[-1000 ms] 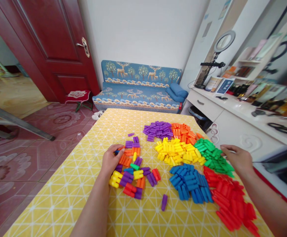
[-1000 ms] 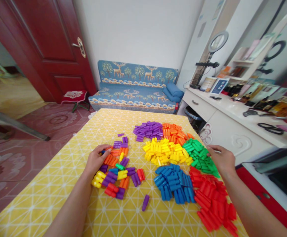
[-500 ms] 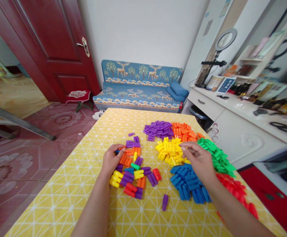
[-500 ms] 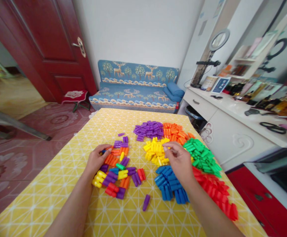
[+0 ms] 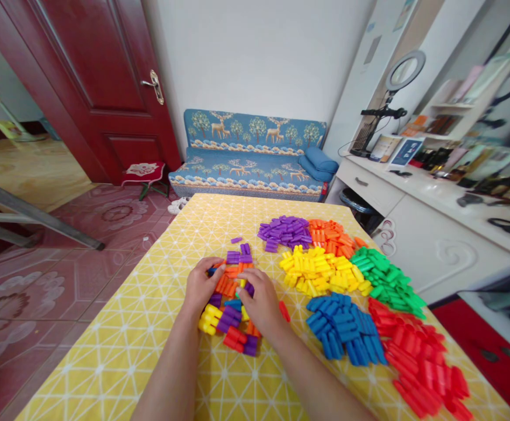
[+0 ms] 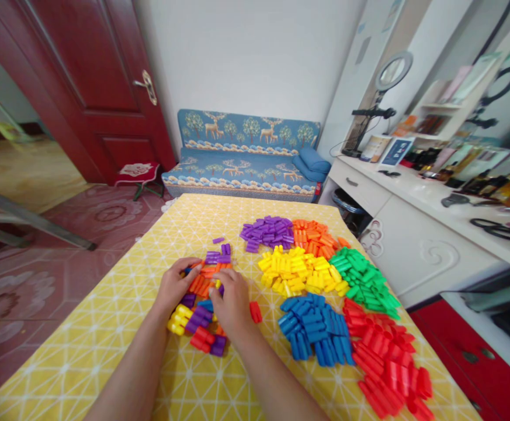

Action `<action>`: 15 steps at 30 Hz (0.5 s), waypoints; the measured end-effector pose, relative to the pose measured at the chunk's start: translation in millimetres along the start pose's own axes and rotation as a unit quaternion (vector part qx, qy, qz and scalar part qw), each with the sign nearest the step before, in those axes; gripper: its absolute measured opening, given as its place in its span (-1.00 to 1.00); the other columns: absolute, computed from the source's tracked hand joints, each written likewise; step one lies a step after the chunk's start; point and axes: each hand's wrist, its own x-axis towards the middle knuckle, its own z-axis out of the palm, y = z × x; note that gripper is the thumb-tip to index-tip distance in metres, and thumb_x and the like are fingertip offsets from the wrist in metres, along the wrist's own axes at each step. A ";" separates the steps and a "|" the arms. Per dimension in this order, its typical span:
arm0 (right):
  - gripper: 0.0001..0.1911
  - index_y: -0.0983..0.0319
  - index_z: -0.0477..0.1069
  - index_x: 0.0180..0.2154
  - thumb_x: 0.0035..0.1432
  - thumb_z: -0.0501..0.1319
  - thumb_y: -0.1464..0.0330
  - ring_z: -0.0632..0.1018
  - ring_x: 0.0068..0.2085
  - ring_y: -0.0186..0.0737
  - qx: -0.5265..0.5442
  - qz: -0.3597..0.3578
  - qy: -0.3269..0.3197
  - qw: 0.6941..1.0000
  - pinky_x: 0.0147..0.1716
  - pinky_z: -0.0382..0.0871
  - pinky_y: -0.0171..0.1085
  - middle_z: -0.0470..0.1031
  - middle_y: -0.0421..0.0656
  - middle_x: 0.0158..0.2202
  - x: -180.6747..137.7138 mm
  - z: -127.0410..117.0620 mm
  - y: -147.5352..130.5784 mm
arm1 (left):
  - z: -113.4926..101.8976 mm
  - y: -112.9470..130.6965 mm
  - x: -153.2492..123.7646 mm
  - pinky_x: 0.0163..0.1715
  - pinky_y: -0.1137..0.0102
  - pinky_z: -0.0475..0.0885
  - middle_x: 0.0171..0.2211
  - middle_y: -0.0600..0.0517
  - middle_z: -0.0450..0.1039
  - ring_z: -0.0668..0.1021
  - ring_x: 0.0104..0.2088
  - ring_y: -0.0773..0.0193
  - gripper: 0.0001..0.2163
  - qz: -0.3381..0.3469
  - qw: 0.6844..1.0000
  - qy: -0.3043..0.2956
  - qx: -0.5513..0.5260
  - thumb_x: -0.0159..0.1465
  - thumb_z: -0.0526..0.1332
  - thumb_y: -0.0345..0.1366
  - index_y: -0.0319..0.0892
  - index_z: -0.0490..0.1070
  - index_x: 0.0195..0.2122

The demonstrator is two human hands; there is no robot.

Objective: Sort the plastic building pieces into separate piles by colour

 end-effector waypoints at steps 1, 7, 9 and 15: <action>-0.71 0.15 0.49 -0.16 0.03 0.22 0.48 0.43 -0.01 -0.10 -0.018 0.002 0.006 1.000 0.05 0.27 -0.06 0.46 -0.10 -0.06 -1.2 4.6 1.4 | -0.2 0.3 0.1 -0.04 0.25 0.42 -0.19 -0.04 0.53 0.55 -0.13 0.17 -0.76 0.000 1.000 0.000 0.000 0.21 0.19 -0.12 -0.13 0.53 -0.23; -0.69 0.15 0.49 -0.11 0.05 0.23 0.40 0.35 0.09 -0.02 -0.066 -0.005 0.017 0.998 0.13 0.17 0.03 0.41 -0.05 0.04 -6.6 11.7 10.3 | 0.0 1.7 -0.1 -0.04 0.26 0.42 -0.19 -0.03 0.54 0.55 -0.13 0.16 -0.76 -0.002 1.000 0.002 -0.003 0.21 0.18 -0.12 -0.13 0.53 -0.24; -0.72 0.15 0.50 -0.13 0.08 0.23 0.38 0.37 0.08 -0.03 -0.068 -0.002 0.016 0.998 0.12 0.19 0.02 0.41 -0.05 0.04 -7.9 11.0 11.5 | 0.2 1.7 -0.4 -0.05 0.26 0.42 -0.19 -0.03 0.54 0.55 -0.13 0.16 -0.76 -0.004 1.000 0.001 -0.005 0.21 0.18 -0.12 -0.13 0.53 -0.24; -0.76 0.15 0.52 -0.15 0.12 0.21 0.39 0.36 0.09 -0.04 -0.080 -0.012 -0.001 0.997 0.11 0.21 -0.02 0.38 -0.05 0.06 -11.4 8.2 5.6 | 0.6 -0.5 -0.7 -0.04 0.26 0.42 -0.18 -0.03 0.53 0.55 -0.13 0.17 -0.76 0.000 1.000 0.002 -0.008 0.21 0.18 -0.12 -0.11 0.53 -0.23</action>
